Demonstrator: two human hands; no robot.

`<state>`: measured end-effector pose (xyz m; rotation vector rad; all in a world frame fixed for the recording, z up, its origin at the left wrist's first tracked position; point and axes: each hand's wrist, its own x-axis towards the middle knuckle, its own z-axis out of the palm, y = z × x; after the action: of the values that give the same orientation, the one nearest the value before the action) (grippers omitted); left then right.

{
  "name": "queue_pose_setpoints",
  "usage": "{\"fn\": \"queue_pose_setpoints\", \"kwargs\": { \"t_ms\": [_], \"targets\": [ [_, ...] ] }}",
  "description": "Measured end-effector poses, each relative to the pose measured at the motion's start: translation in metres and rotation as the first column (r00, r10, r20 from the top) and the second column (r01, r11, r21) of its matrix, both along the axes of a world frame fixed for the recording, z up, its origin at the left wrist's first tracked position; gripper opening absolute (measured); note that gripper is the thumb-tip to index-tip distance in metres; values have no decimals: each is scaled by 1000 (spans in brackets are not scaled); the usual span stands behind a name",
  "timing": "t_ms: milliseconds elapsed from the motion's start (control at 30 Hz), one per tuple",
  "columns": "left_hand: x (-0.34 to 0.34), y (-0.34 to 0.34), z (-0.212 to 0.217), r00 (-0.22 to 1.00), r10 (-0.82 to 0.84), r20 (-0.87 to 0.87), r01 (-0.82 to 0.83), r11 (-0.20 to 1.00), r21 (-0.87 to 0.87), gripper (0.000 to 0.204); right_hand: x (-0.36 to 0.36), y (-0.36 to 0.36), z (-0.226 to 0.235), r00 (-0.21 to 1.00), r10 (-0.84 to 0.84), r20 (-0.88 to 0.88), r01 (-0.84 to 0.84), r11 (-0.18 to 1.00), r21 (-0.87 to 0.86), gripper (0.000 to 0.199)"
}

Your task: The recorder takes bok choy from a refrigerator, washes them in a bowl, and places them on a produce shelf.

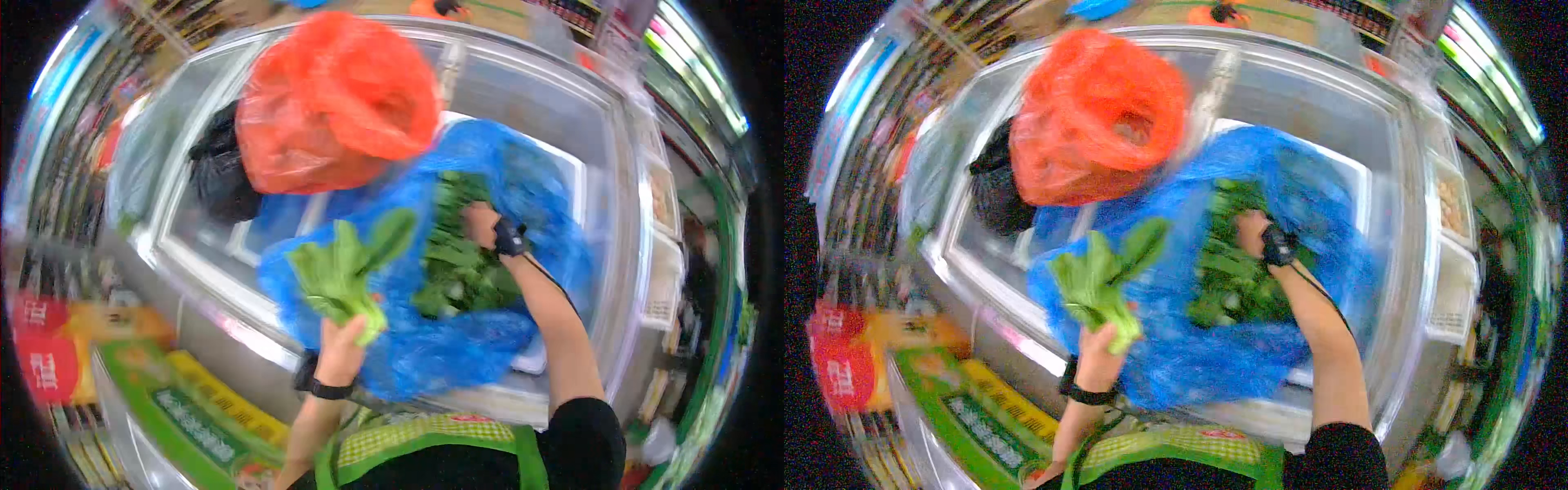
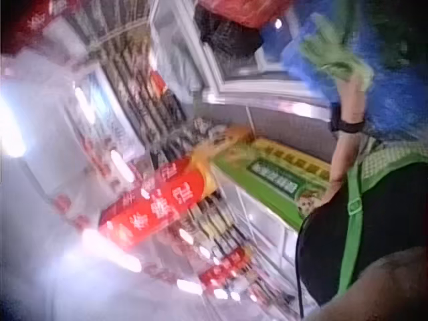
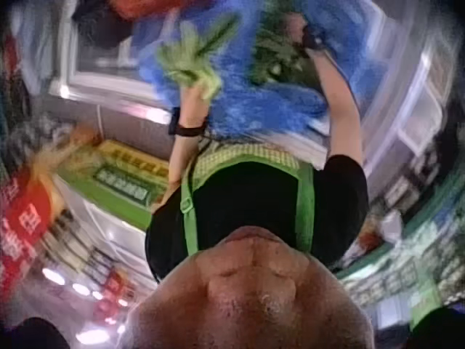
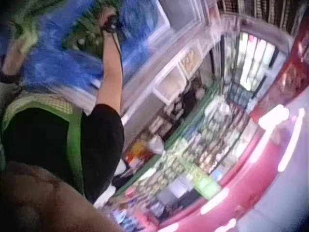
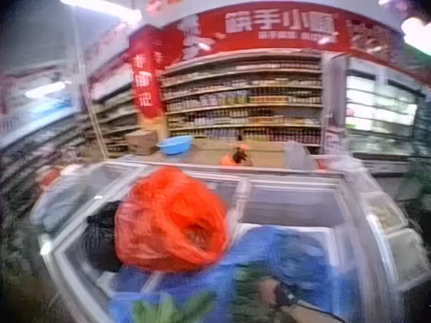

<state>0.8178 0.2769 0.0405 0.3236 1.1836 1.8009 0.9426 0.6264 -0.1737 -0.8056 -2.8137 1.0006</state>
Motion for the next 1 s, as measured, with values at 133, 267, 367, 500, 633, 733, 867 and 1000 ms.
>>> {"fn": "queue_pose_setpoints", "kwargs": {
  "t_ms": [133, 267, 367, 500, 633, 733, 867, 1000],
  "targets": [
    [1, -19, 33, 998, 50, 30, -48, 997, -60, 47, -67, 41, 0, 890, -108, 443, -128, 873, 470, 51],
    [-14, -42, 45, 964, 147, -221, -208, 936, -283, 63, -91, 59, 16, 878, -217, 427, -36, 859, 511, 52],
    [-27, -56, 35, 931, 342, -131, -365, 898, -248, 55, -93, 58, 22, 879, -228, 419, -27, 853, 521, 53],
    [-37, -66, 18, 887, 458, -64, -459, 856, -238, 49, -100, 52, 22, 884, -223, 412, -31, 849, 527, 54],
    [-40, -66, 12, 893, 438, -104, -449, 859, -247, 52, -111, 49, 22, 885, -219, 411, -32, 852, 522, 55],
    [-40, -64, 11, 884, 456, -108, -468, 851, -237, 52, -119, 47, 25, 889, -207, 407, -38, 855, 518, 56],
    [-42, -61, 13, 875, 480, -58, -482, 855, -193, 47, -126, 43, 28, 892, -193, 410, -52, 855, 516, 57],
    [-52, -57, 22, 836, 528, -147, -544, 833, -103, 46, -131, 37, 30, 896, -173, 410, -73, 852, 519, 58]
  ]
}}
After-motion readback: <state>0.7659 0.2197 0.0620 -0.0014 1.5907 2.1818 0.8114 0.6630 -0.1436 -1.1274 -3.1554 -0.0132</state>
